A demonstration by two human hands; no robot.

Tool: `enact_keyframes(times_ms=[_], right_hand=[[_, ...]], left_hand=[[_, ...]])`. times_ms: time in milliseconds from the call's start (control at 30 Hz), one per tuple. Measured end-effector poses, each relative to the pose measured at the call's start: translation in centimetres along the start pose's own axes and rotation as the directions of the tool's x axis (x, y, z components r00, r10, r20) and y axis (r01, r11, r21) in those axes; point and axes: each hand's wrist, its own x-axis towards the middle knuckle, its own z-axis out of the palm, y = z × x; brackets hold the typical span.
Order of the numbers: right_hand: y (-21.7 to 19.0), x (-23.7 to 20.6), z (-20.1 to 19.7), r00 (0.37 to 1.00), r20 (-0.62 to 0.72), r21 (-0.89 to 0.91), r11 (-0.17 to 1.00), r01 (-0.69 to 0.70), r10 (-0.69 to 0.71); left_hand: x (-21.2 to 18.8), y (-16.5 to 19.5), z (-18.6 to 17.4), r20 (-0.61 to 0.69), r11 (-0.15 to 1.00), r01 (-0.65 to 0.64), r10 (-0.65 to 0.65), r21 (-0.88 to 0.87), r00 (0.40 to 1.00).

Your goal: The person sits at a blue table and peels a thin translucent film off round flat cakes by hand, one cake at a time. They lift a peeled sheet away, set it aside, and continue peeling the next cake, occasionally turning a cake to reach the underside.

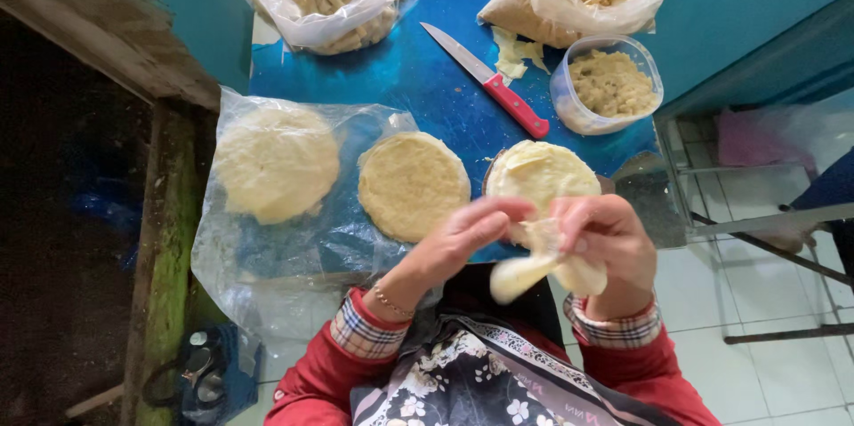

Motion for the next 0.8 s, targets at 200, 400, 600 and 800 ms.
enact_keyframes(times_ms=[200,400,600,800], right_hand=[[0.5,-0.3,-3.3,0.894,-0.39,-0.079,0.959,-0.271,0.221],[2.4,-1.0,-7.0,0.879,-0.382,0.094,0.958,-0.269,0.285],[4.3,-2.5,-8.2,0.829,-0.466,0.002,0.937,-0.349,0.31],[-1.1,-3.5,-4.0,0.92,-0.391,-0.671,0.688,-0.277,-0.011]], left_hand=[[-0.1,-3.3,1.8,0.102,0.645,0.311,-0.341,-0.698,0.934],[0.9,-2.1,0.5,0.101,0.682,0.369,-0.399,-0.631,0.911],[1.9,-2.7,0.4,-0.022,0.892,0.383,-0.4,-0.238,0.916],[1.6,3.7,1.3,-0.019,0.577,-0.108,0.209,0.809,0.978]])
